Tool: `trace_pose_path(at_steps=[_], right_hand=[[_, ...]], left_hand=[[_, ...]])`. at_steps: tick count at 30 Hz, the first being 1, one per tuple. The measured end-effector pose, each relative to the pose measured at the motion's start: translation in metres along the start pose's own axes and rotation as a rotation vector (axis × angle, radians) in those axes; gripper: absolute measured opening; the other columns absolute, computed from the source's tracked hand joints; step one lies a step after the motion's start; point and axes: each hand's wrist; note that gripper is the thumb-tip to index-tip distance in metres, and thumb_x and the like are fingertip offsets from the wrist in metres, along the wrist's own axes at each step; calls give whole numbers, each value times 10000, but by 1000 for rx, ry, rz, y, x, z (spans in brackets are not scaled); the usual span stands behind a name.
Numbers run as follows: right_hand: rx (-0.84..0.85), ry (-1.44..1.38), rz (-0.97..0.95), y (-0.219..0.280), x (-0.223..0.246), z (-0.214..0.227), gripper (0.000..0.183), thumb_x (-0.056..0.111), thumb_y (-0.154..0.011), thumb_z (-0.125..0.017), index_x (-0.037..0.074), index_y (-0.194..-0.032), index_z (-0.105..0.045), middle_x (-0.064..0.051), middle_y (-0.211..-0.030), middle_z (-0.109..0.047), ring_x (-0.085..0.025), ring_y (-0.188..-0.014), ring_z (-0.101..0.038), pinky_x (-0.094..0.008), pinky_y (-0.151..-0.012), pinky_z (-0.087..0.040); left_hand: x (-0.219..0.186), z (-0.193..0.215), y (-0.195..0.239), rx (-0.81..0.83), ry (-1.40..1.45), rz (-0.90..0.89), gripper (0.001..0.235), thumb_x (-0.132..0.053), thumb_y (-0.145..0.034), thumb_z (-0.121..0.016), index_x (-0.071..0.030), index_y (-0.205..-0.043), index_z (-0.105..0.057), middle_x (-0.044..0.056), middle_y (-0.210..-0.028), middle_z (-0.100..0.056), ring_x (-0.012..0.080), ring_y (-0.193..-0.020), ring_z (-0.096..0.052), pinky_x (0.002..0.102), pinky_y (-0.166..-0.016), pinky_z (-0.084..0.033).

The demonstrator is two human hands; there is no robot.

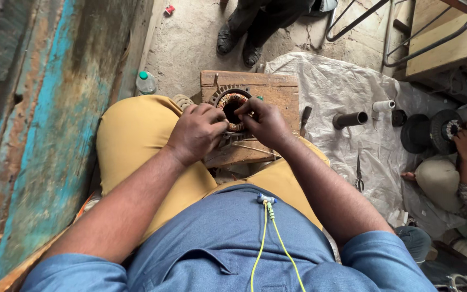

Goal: The person sits on the floor and works on a motor stator placed on a wooden block. They use a screwdriver to adjust the copper windings and tie them with a white string. The person also uses a hammer to tap the stator and continues winding and securing the coils.

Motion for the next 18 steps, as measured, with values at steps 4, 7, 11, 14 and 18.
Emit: trace_pose_path(at_steps=[4, 7, 11, 14, 18], right_hand=[[6, 55, 70, 5, -1, 2, 112, 78, -929, -704, 69, -1040, -699, -89, -903, -767, -152, -813, -747, -321, -722, -602], [14, 74, 67, 4, -2, 1, 116, 78, -933, -698, 75, -1048, -696, -84, -891, -767, -148, -804, -749, -321, -714, -601], [18, 120, 195, 1, -5, 4, 117, 91, -942, -696, 88, -1059, -684, -78, -917, -766, -185, -834, -765, -340, -734, -608], [19, 301, 308, -2, -10, 6, 100, 143, -957, -704, 112, -1050, -684, -72, -913, -767, -247, -836, -765, -383, -725, -602], [82, 504, 357, -4, -14, 6, 104, 200, -963, -706, 129, -1037, -686, -76, -898, -759, -308, -818, -745, -440, -694, -586]], left_hand=[[1, 0, 0, -6, 52, -4, 128, -170, -819, -785, -165, -945, -766, -33, -1089, -691, 199, -1083, -635, 400, -887, -499], [2, 0, -1, 0, 75, 12, 82, -161, -796, -786, -155, -876, -771, -29, -1074, -714, 201, -1063, -643, 395, -857, -520], [8, 2, -4, 3, 231, 53, 101, -167, -810, -800, -150, -909, -789, -29, -1038, -747, 204, -1043, -662, 366, -864, -559], [12, 2, -8, 26, 301, 75, 132, -181, -809, -819, -129, -926, -789, -12, -1000, -755, 215, -1025, -673, 359, -876, -568], [16, 1, -13, 32, 345, 128, 138, -172, -802, -825, -115, -921, -782, 2, -999, -743, 215, -1011, -680, 362, -876, -574]])
Point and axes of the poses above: each hand's wrist, its own y-axis away from the middle knuckle, its own z-axis out of the back of the hand, x = y × z
